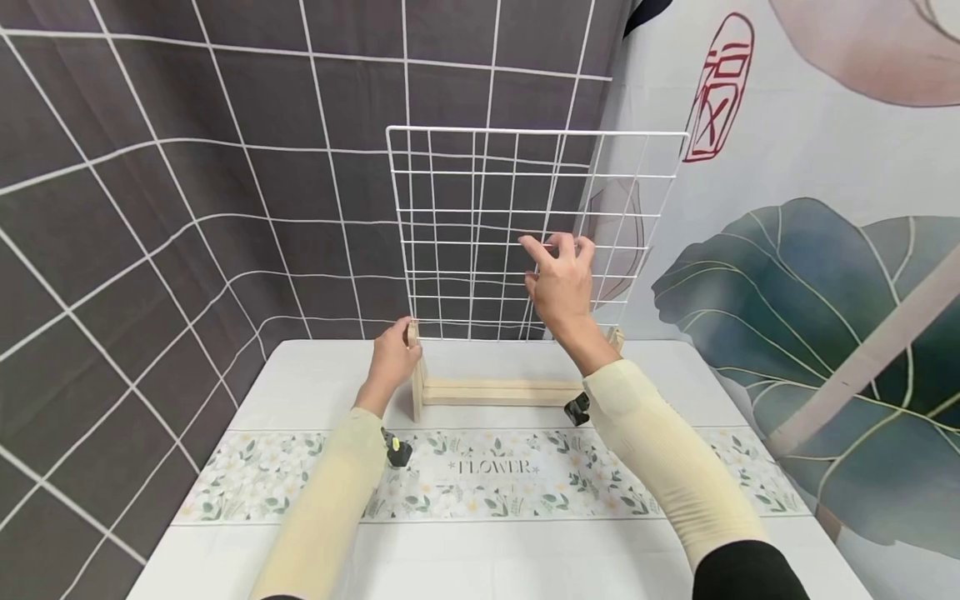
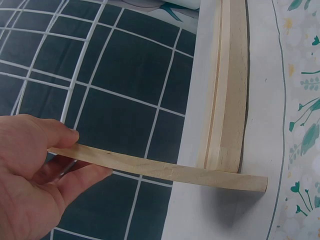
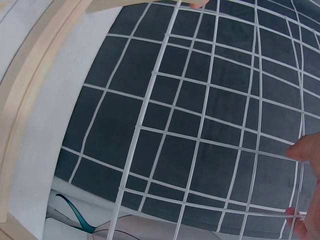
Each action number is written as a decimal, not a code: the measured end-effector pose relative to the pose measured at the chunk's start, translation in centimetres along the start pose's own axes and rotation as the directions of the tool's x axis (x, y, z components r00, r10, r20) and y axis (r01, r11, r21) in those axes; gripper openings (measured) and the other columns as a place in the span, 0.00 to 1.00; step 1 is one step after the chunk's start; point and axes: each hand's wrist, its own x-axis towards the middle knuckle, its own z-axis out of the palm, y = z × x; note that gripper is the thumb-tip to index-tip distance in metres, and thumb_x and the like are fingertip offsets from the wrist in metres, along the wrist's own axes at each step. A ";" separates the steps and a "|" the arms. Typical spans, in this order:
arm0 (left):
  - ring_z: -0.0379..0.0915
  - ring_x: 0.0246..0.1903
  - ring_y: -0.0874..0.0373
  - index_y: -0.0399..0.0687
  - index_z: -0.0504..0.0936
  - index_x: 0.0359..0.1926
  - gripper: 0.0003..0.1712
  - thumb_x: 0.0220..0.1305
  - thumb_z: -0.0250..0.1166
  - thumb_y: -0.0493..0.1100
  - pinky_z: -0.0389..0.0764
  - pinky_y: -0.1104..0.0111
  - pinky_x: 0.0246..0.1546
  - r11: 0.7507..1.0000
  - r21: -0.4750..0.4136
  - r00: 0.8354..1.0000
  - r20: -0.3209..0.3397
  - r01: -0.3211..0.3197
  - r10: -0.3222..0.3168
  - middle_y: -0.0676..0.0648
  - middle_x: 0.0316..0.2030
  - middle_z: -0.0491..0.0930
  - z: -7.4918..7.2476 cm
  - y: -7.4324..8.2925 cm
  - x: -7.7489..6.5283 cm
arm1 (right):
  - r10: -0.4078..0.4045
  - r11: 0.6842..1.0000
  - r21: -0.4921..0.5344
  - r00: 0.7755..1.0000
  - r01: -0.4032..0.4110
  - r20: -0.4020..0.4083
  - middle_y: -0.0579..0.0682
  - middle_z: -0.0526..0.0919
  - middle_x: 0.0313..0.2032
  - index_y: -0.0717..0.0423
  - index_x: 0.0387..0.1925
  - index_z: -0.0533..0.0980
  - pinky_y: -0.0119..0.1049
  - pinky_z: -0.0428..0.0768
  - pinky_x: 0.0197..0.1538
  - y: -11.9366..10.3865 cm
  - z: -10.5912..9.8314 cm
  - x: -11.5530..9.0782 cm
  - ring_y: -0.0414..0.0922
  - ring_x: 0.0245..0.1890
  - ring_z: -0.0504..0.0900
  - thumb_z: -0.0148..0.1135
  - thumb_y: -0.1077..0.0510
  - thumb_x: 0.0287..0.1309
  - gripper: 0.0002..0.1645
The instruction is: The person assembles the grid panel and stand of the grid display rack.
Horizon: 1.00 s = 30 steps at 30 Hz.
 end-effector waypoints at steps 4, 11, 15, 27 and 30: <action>0.77 0.59 0.35 0.40 0.65 0.74 0.35 0.66 0.59 0.35 0.79 0.48 0.63 1.000 -0.001 1.000 -0.002 -0.005 0.005 0.31 0.59 0.78 0.0 0.0 0.0 | 0.009 1.000 0.009 1.000 -0.009 -0.008 0.63 0.78 0.50 0.45 0.56 0.82 0.61 0.81 0.57 0.1 0.3 -0.3 0.69 0.58 0.70 0.72 0.66 0.50 0.30; 0.78 0.59 0.36 0.40 0.65 0.73 0.34 0.66 0.60 0.34 0.80 0.49 0.62 1.000 0.005 1.000 0.003 0.002 -0.002 0.31 0.59 0.78 0.0 -0.2 0.0 | 0.010 1.000 0.014 1.000 -0.010 -0.003 0.63 0.78 0.49 0.45 0.56 0.82 0.61 0.80 0.59 0.3 0.8 -0.9 0.69 0.57 0.71 0.73 0.66 0.49 0.30; 0.78 0.60 0.36 0.41 0.66 0.73 0.34 0.66 0.60 0.34 0.79 0.48 0.63 1.000 0.008 1.000 0.000 -0.002 0.002 0.31 0.60 0.78 0.0 -0.1 0.0 | 0.008 1.000 0.014 1.000 -0.008 -0.001 0.63 0.78 0.50 0.45 0.56 0.82 0.61 0.79 0.59 0.4 1.1 -1.1 0.69 0.57 0.71 0.72 0.66 0.49 0.30; 0.77 0.61 0.36 0.41 0.65 0.74 0.35 0.66 0.60 0.34 0.78 0.48 0.64 1.000 -0.001 1.000 -0.002 -0.006 0.006 0.31 0.60 0.77 0.0 -0.2 0.1 | 0.019 1.000 -0.006 0.999 -0.018 0.033 0.63 0.77 0.50 0.45 0.57 0.81 0.61 0.83 0.55 0.7 1.7 -2.2 0.69 0.57 0.71 0.74 0.66 0.48 0.32; 0.77 0.60 0.36 0.41 0.65 0.74 0.35 0.66 0.61 0.34 0.78 0.48 0.64 1.000 -0.001 1.000 -0.006 -0.005 0.005 0.31 0.60 0.78 0.0 -0.2 0.0 | 0.017 1.000 -0.007 0.999 -0.016 0.031 0.63 0.77 0.50 0.45 0.57 0.81 0.61 0.82 0.55 0.7 1.9 -2.3 0.69 0.57 0.71 0.74 0.66 0.48 0.32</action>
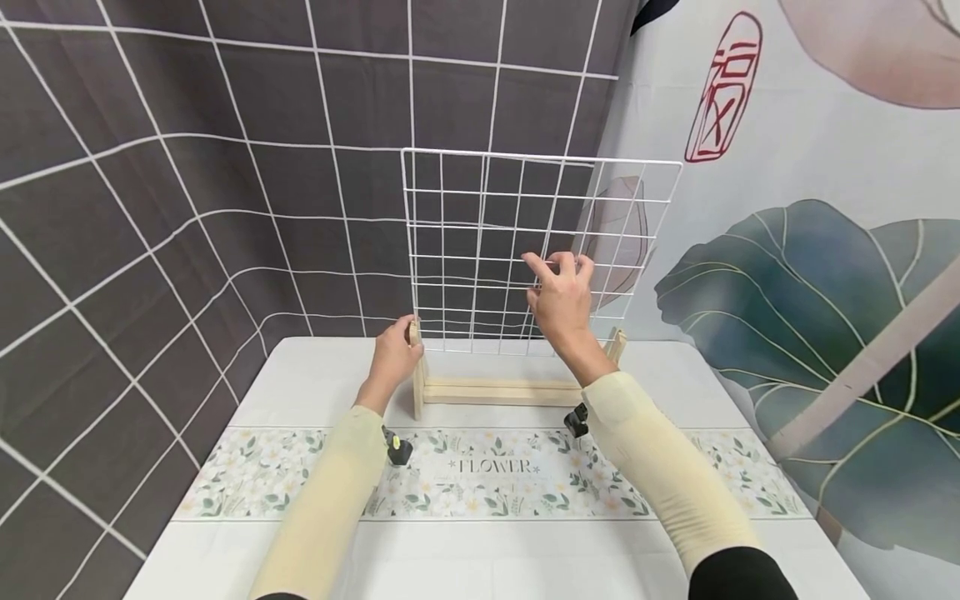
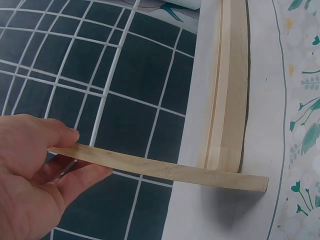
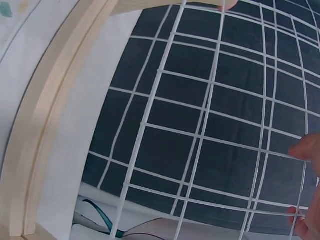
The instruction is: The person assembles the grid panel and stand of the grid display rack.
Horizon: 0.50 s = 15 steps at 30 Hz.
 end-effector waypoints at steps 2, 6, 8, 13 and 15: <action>0.77 0.60 0.36 0.41 0.66 0.74 0.35 0.66 0.61 0.34 0.79 0.48 0.63 1.000 -0.002 1.000 0.002 -0.002 0.002 0.31 0.60 0.78 -0.1 0.1 0.1 | -0.002 1.000 0.003 1.000 0.002 -0.006 0.63 0.77 0.49 0.45 0.57 0.81 0.61 0.80 0.59 0.0 0.1 0.0 0.69 0.56 0.72 0.75 0.67 0.47 0.32; 0.77 0.60 0.37 0.41 0.66 0.73 0.35 0.66 0.61 0.35 0.79 0.49 0.63 1.000 -0.011 1.000 0.026 -0.004 0.004 0.32 0.60 0.78 -0.2 0.1 0.2 | -0.006 1.000 -0.001 1.000 0.006 -0.013 0.63 0.78 0.48 0.46 0.56 0.81 0.62 0.74 0.65 0.1 0.3 -0.2 0.68 0.55 0.73 0.75 0.67 0.46 0.33; 0.76 0.60 0.38 0.39 0.65 0.73 0.36 0.66 0.63 0.37 0.78 0.49 0.64 1.000 -0.025 0.999 0.041 0.006 -0.005 0.32 0.60 0.77 -0.3 0.1 0.3 | -0.007 1.000 -0.005 1.000 0.007 -0.011 0.63 0.78 0.49 0.45 0.56 0.81 0.61 0.74 0.66 0.1 0.3 -0.3 0.68 0.55 0.73 0.75 0.67 0.46 0.33; 0.69 0.65 0.39 0.39 0.57 0.76 0.43 0.66 0.66 0.45 0.72 0.48 0.68 0.993 -0.118 1.000 -0.004 0.024 -0.025 0.33 0.66 0.70 -0.8 1.3 0.7 | -0.005 1.000 -0.014 1.000 0.005 0.006 0.62 0.78 0.49 0.45 0.57 0.81 0.61 0.72 0.67 0.1 0.3 -0.5 0.67 0.56 0.73 0.75 0.66 0.47 0.32; 0.67 0.67 0.39 0.40 0.54 0.78 0.46 0.66 0.67 0.47 0.71 0.48 0.70 0.986 -0.164 0.998 -0.062 -0.001 -0.009 0.34 0.68 0.66 -1.2 2.2 0.9 | -0.002 1.000 -0.019 1.000 0.002 0.015 0.62 0.78 0.49 0.45 0.57 0.81 0.60 0.72 0.67 0.1 0.3 -0.5 0.67 0.57 0.73 0.74 0.66 0.48 0.32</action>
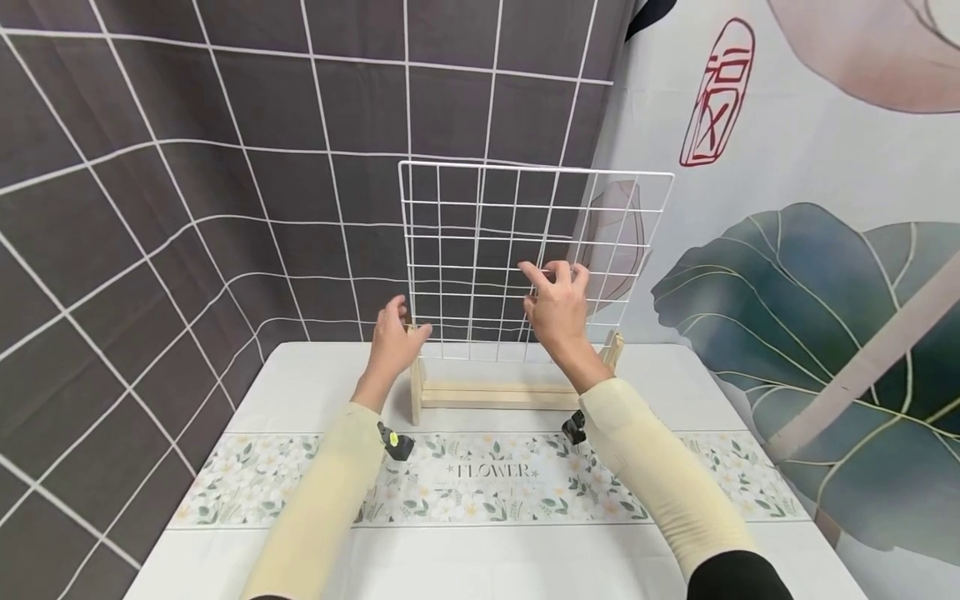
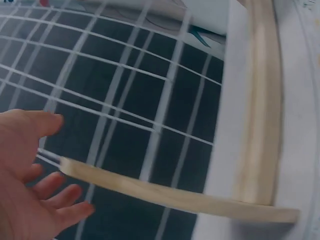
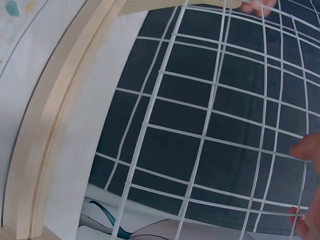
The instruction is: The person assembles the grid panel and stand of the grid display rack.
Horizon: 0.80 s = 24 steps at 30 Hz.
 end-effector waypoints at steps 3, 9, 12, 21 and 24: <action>0.66 0.69 0.39 0.43 0.51 0.79 0.50 0.65 0.68 0.50 0.70 0.50 0.71 0.997 -0.045 0.995 -0.081 -0.061 0.058 0.35 0.70 0.63 -0.4 1.6 0.4 | 0.000 1.000 -0.004 1.000 0.000 0.005 0.62 0.78 0.49 0.45 0.57 0.81 0.60 0.73 0.67 0.0 0.0 -0.1 0.67 0.57 0.73 0.74 0.65 0.49 0.31; 0.70 0.66 0.39 0.47 0.49 0.80 0.53 0.63 0.70 0.50 0.75 0.49 0.66 0.982 -0.085 0.975 -0.165 -0.167 0.152 0.36 0.71 0.64 -1.0 4.9 0.9 | -0.009 1.000 -0.016 1.000 0.009 -0.006 0.62 0.78 0.49 0.44 0.57 0.81 0.61 0.73 0.66 0.0 0.1 -0.2 0.67 0.56 0.73 0.74 0.65 0.49 0.31; 0.72 0.65 0.39 0.47 0.47 0.80 0.55 0.63 0.70 0.48 0.77 0.49 0.64 0.976 -0.091 0.968 -0.173 -0.199 0.181 0.37 0.70 0.65 -0.9 6.3 1.2 | -0.005 1.000 -0.020 1.000 0.004 -0.003 0.62 0.77 0.49 0.44 0.57 0.81 0.61 0.74 0.66 0.1 0.2 -0.2 0.67 0.56 0.73 0.74 0.64 0.49 0.31; 0.81 0.51 0.40 0.54 0.43 0.81 0.60 0.59 0.74 0.47 0.82 0.46 0.43 0.994 0.024 0.953 -0.282 -0.108 0.111 0.45 0.66 0.73 0.2 8.8 1.6 | 0.001 1.000 -0.016 1.000 -0.001 -0.002 0.62 0.78 0.49 0.44 0.57 0.81 0.60 0.78 0.61 0.1 0.1 -0.3 0.68 0.57 0.72 0.73 0.65 0.49 0.31; 0.81 0.45 0.39 0.55 0.45 0.80 0.59 0.59 0.74 0.47 0.81 0.46 0.40 0.996 0.061 0.940 -0.329 -0.072 0.088 0.48 0.62 0.75 0.4 9.1 1.8 | -0.004 1.000 -0.017 1.000 0.004 -0.007 0.62 0.78 0.48 0.44 0.57 0.81 0.60 0.78 0.61 0.0 0.1 -0.2 0.68 0.57 0.72 0.73 0.65 0.49 0.31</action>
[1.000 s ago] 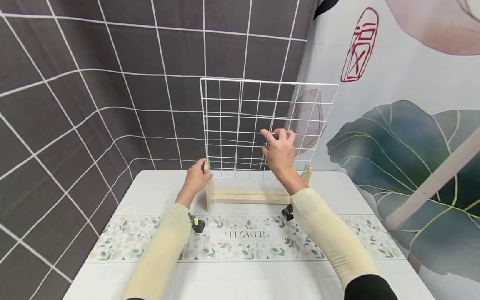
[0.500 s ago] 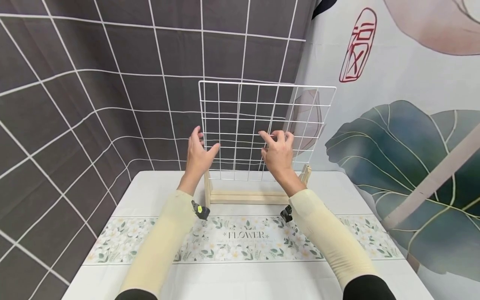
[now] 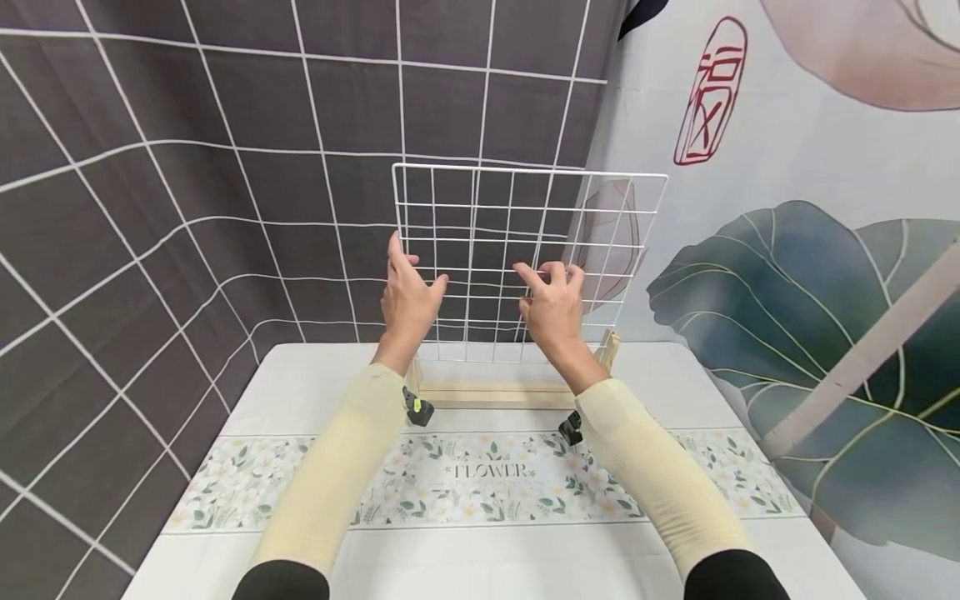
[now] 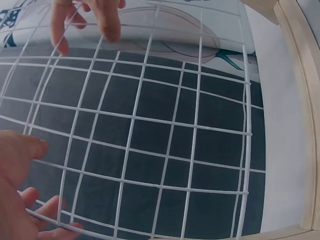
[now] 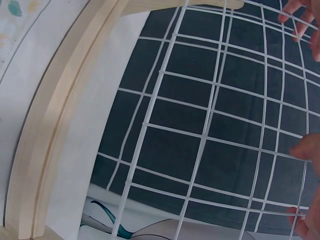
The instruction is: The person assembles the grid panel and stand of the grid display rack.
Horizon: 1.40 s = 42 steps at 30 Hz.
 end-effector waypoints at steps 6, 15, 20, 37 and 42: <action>0.82 0.41 0.38 0.54 0.48 0.79 0.55 0.60 0.73 0.48 0.81 0.47 0.38 1.000 0.022 1.000 -0.031 -0.003 0.004 0.49 0.59 0.77 0.0 0.1 0.4 | -0.013 1.000 -0.005 1.000 0.013 -0.014 0.62 0.78 0.48 0.44 0.56 0.81 0.61 0.76 0.64 -0.1 0.1 0.0 0.67 0.56 0.73 0.75 0.65 0.48 0.32; 0.79 0.51 0.38 0.45 0.46 0.79 0.59 0.58 0.75 0.49 0.80 0.48 0.49 0.998 -0.022 0.996 0.064 -0.066 0.067 0.44 0.64 0.74 -0.9 0.3 1.0 | -0.019 1.000 -0.004 0.999 0.019 -0.030 0.62 0.78 0.47 0.45 0.55 0.82 0.61 0.74 0.65 0.1 0.1 -0.1 0.68 0.54 0.74 0.75 0.66 0.46 0.31; 0.80 0.50 0.42 0.45 0.46 0.80 0.57 0.61 0.72 0.49 0.81 0.50 0.49 0.995 -0.053 0.994 0.063 -0.082 0.085 0.43 0.63 0.74 -1.1 0.7 1.3 | -0.020 1.000 -0.020 0.999 0.019 -0.029 0.62 0.78 0.47 0.44 0.56 0.81 0.60 0.75 0.64 0.1 0.0 -0.2 0.68 0.54 0.74 0.76 0.65 0.46 0.32; 0.79 0.50 0.33 0.42 0.53 0.76 0.46 0.64 0.67 0.43 0.78 0.46 0.54 0.995 -0.078 0.998 -0.019 -0.063 0.061 0.43 0.58 0.78 -0.6 1.0 1.8 | 0.010 0.998 0.066 0.999 -0.007 -0.047 0.65 0.72 0.56 0.48 0.71 0.66 0.57 0.80 0.53 1.4 -2.1 -0.9 0.64 0.58 0.70 0.72 0.57 0.54 0.43; 0.79 0.50 0.34 0.43 0.52 0.77 0.47 0.64 0.67 0.44 0.78 0.47 0.55 0.996 -0.077 0.999 -0.006 -0.050 0.050 0.43 0.59 0.78 -0.7 0.7 2.1 | 0.103 0.983 0.168 0.976 -0.071 -0.192 0.65 0.71 0.52 0.54 0.69 0.66 0.54 0.77 0.56 2.9 -3.8 -0.3 0.63 0.54 0.70 0.69 0.57 0.55 0.41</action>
